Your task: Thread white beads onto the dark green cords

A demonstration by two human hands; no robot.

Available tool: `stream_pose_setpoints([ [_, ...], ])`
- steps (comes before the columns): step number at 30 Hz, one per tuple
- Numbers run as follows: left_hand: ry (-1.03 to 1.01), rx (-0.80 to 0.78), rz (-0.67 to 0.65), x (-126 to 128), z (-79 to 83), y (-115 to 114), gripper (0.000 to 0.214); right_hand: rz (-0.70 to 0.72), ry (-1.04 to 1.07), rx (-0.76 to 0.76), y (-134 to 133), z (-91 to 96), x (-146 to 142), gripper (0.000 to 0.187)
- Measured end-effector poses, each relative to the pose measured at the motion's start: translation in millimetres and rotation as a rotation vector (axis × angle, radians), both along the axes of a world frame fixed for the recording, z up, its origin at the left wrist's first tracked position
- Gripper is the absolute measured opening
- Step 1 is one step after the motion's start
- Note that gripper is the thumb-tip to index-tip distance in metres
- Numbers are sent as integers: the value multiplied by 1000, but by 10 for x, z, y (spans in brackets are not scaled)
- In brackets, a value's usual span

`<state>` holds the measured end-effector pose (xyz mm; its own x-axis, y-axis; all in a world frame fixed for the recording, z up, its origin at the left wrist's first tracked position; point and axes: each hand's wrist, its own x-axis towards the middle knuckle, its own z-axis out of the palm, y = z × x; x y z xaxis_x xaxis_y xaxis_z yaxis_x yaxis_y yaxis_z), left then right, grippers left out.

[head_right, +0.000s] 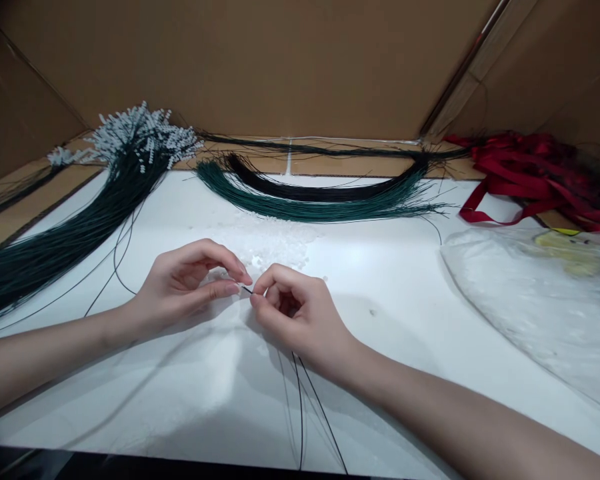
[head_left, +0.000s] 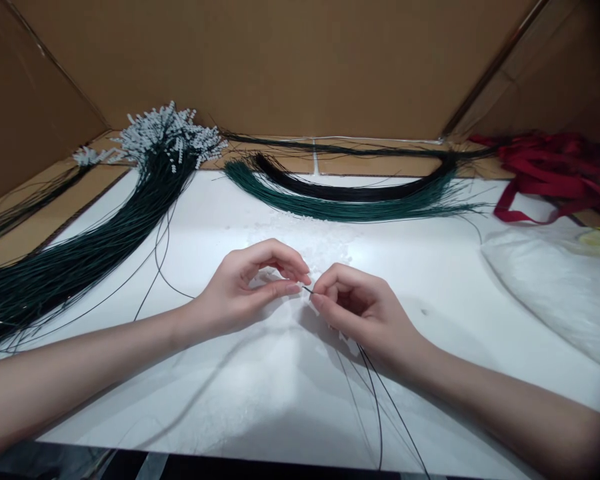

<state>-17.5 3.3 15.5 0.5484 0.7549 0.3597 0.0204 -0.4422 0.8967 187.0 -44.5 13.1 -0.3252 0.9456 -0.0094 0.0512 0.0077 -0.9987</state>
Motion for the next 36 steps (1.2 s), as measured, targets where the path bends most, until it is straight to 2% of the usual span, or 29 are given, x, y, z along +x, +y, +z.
stream_pose_setpoints([
  [9,-28,-27,-26,-12,-20,-3,17,6,-35,22,-2,23,-2,14],
  [26,1,41,23,-1,-32,-10,15,6,-66,42,1,27,-16,13],
  [36,6,80,8,8,-28,-12,16,7,-71,43,0,34,-14,14],
])
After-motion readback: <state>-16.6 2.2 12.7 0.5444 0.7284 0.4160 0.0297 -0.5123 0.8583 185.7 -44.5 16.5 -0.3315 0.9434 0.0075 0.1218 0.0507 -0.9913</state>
